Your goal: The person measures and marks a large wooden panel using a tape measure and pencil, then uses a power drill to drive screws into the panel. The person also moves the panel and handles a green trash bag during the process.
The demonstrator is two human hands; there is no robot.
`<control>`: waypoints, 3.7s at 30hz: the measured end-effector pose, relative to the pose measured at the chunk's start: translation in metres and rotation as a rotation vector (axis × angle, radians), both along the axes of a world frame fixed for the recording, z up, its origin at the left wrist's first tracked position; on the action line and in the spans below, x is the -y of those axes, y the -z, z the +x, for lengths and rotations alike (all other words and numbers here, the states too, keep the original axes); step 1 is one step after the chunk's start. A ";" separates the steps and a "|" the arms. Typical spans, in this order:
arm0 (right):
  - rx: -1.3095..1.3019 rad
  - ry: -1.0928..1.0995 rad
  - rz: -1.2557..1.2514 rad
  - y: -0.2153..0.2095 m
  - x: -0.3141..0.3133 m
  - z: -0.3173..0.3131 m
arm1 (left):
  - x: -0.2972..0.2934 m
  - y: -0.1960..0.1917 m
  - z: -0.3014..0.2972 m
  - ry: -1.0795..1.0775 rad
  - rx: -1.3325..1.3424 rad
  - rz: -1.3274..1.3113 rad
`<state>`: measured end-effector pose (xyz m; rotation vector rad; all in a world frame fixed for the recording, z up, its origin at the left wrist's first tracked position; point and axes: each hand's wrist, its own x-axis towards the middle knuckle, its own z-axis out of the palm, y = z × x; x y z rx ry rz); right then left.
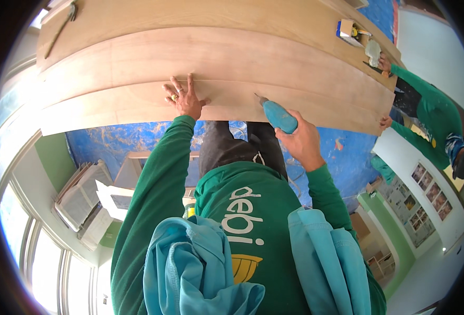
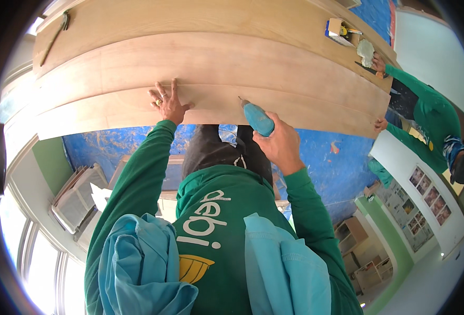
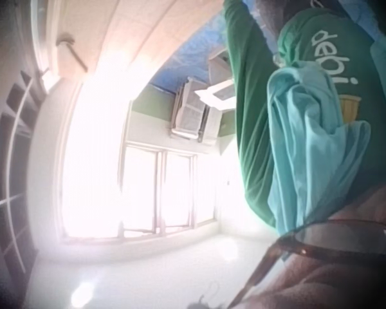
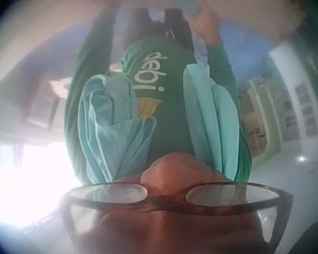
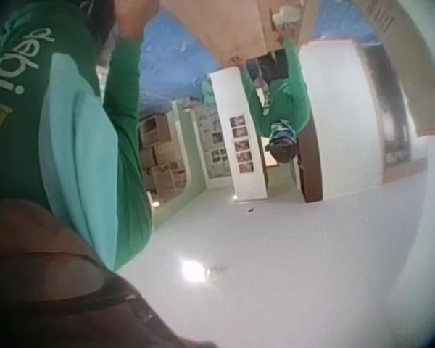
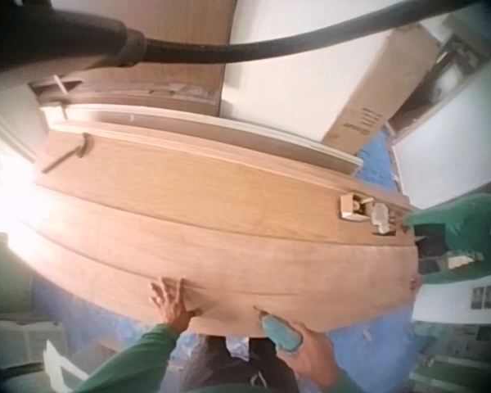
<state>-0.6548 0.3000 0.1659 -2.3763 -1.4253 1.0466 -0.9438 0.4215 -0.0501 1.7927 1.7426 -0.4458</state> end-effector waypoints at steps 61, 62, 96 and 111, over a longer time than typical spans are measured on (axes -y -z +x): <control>0.105 -0.100 -0.011 0.016 0.004 -0.003 | -0.012 -0.011 0.015 -0.355 -0.124 -0.084; 0.109 -0.113 0.022 0.017 0.005 -0.003 | -0.013 -0.011 0.016 -0.357 -0.127 -0.082; 0.024 0.094 0.078 -0.012 0.055 0.010 | -0.008 0.006 0.018 -0.342 -0.177 -0.090; -0.149 0.203 0.034 -0.008 0.118 0.059 | -0.024 0.128 -0.120 -0.018 -0.232 0.053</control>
